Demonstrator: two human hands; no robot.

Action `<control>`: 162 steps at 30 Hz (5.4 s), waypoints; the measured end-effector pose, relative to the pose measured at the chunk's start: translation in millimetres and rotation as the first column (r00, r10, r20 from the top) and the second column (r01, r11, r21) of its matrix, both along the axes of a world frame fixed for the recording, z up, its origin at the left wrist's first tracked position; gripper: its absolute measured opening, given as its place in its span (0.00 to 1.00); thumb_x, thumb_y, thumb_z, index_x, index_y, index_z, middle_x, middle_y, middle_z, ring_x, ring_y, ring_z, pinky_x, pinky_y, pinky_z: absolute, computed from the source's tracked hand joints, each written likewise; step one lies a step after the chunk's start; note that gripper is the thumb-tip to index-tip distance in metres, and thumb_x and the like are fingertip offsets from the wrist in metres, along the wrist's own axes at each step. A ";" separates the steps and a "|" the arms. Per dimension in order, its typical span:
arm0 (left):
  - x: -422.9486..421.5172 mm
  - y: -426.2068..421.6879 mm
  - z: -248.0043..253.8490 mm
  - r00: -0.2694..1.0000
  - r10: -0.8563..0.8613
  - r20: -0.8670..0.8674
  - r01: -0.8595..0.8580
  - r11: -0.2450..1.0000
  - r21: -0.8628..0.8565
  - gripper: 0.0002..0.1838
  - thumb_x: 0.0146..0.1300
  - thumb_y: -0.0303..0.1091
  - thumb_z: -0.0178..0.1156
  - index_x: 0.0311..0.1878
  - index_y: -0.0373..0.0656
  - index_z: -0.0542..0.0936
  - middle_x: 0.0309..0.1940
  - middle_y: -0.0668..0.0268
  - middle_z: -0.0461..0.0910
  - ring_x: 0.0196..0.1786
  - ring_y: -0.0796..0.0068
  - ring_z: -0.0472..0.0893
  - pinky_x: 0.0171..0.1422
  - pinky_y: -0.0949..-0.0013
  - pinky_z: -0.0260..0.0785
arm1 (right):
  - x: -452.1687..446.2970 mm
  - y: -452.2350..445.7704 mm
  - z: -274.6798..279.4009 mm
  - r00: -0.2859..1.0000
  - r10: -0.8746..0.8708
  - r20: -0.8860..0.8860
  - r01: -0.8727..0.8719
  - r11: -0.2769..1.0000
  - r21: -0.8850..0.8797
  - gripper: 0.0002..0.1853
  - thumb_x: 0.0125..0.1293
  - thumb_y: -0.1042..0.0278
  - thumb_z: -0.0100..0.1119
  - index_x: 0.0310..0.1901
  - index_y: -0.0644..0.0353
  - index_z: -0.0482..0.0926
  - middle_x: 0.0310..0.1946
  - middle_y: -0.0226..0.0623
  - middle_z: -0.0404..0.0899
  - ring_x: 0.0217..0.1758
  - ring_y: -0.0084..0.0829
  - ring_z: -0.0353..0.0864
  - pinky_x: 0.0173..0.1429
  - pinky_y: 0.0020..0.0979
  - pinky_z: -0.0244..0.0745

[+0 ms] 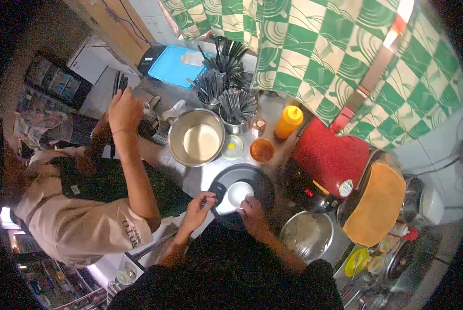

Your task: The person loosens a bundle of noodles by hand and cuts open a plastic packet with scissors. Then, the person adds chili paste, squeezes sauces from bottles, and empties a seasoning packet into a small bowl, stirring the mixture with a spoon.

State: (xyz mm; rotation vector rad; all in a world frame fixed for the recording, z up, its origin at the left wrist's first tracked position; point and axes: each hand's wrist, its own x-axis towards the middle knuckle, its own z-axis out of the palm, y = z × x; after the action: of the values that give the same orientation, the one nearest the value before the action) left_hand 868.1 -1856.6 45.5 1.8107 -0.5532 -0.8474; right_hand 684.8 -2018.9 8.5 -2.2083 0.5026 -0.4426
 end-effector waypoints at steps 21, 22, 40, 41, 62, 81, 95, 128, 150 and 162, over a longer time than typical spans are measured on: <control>64.3 5.5 -20.6 0.998 -0.065 -0.009 0.066 0.993 0.093 0.19 0.77 0.42 0.64 0.61 0.39 0.83 0.54 0.53 0.87 0.55 0.60 0.86 0.60 0.59 0.77 | 267.4 -218.3 96.8 0.959 -0.113 -0.258 0.002 0.919 -0.394 0.13 0.69 0.57 0.66 0.40 0.59 0.83 0.37 0.49 0.85 0.43 0.52 0.86 0.47 0.51 0.80; 67.1 3.3 -13.6 0.998 -0.040 -0.057 0.046 0.994 0.102 0.19 0.77 0.43 0.63 0.61 0.40 0.82 0.54 0.53 0.87 0.55 0.61 0.86 0.59 0.60 0.78 | 281.6 -226.1 98.0 0.901 -0.148 -0.408 -0.025 0.921 -0.389 0.15 0.68 0.55 0.67 0.38 0.60 0.84 0.37 0.50 0.85 0.44 0.52 0.87 0.47 0.51 0.81; 93.2 -51.9 13.2 0.995 -0.091 0.041 0.090 0.996 0.022 0.14 0.76 0.36 0.62 0.57 0.37 0.83 0.47 0.55 0.87 0.50 0.66 0.86 0.57 0.62 0.77 | 297.9 -216.6 67.9 0.960 -0.212 -0.181 0.185 0.970 -0.158 0.16 0.60 0.58 0.66 0.34 0.67 0.81 0.31 0.59 0.84 0.36 0.61 0.85 0.44 0.53 0.80; 94.4 -53.5 16.2 0.997 -0.082 -0.014 0.082 0.996 0.025 0.14 0.76 0.36 0.62 0.57 0.37 0.84 0.47 0.55 0.87 0.50 0.66 0.86 0.57 0.62 0.77 | 292.5 -223.8 70.9 0.975 -0.146 -0.166 0.129 0.986 -0.109 0.15 0.60 0.59 0.67 0.34 0.66 0.81 0.30 0.58 0.83 0.36 0.60 0.85 0.42 0.52 0.79; 97.9 -110.5 91.3 0.787 -0.050 -0.615 -0.049 0.989 -0.143 0.16 0.86 0.39 0.48 0.48 0.36 0.80 0.27 0.71 0.76 0.29 0.84 0.71 0.35 0.77 0.63 | 159.3 -135.7 207.7 0.899 0.155 -0.409 -0.077 0.976 0.201 0.07 0.78 0.72 0.55 0.45 0.65 0.81 0.33 0.41 0.83 0.37 0.34 0.83 0.45 0.35 0.77; 101.3 -18.9 103.6 0.836 -0.473 -0.277 0.389 0.868 -0.310 0.27 0.67 0.17 0.58 0.69 0.37 0.78 0.59 0.58 0.88 0.54 0.65 0.87 0.57 0.63 0.78 | 207.0 -382.8 110.9 0.600 -0.373 -0.708 -0.594 0.385 -0.707 0.12 0.53 0.58 0.79 0.38 0.51 0.90 0.41 0.35 0.90 0.50 0.42 0.90 0.50 0.47 0.85; 79.3 -42.2 127.4 0.801 -0.462 0.381 0.464 0.881 0.094 0.10 0.73 0.37 0.66 0.42 0.41 0.79 0.30 0.50 0.80 0.37 0.42 0.82 0.40 0.51 0.73 | -54.8 -272.0 277.9 0.925 -0.229 -0.304 0.365 0.309 0.878 0.38 0.72 0.36 0.61 0.67 0.67 0.74 0.37 0.49 0.87 0.30 0.37 0.89 0.26 0.32 0.86; 8.3 -62.6 183.3 0.747 -0.341 -0.570 0.016 0.867 -0.498 0.08 0.75 0.29 0.50 0.53 0.40 0.74 0.27 0.73 0.70 0.28 0.85 0.68 0.33 0.76 0.58 | 20.0 -43.1 315.8 0.553 -0.191 0.811 -0.265 0.883 0.388 0.43 0.54 0.44 0.78 0.65 0.54 0.67 0.52 0.40 0.72 0.53 0.39 0.73 0.63 0.49 0.70; 9.9 -60.1 189.3 0.699 -0.357 -0.619 0.045 0.887 -0.460 0.18 0.69 0.40 0.55 0.57 0.40 0.74 0.31 0.69 0.77 0.27 0.83 0.68 0.30 0.77 0.54 | 38.2 -56.6 272.1 0.648 -0.303 0.698 -0.149 0.849 0.507 0.38 0.58 0.38 0.67 0.58 0.62 0.68 0.36 0.46 0.72 0.35 0.41 0.74 0.45 0.44 0.74; 11.9 -62.1 188.5 0.752 -0.328 -0.573 0.059 0.898 -0.436 0.19 0.69 0.39 0.54 0.58 0.40 0.74 0.27 0.69 0.75 0.26 0.83 0.67 0.30 0.76 0.54 | 42.8 -49.5 277.0 0.672 -0.187 0.716 -0.126 0.924 0.360 0.39 0.59 0.38 0.68 0.55 0.67 0.69 0.31 0.45 0.73 0.30 0.38 0.75 0.40 0.39 0.78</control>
State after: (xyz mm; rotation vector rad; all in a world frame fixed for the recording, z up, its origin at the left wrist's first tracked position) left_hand 880.0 -1918.7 234.0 1.0046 -0.4276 -1.3201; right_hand 727.7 -2068.4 285.5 -1.4531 0.1459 -1.1068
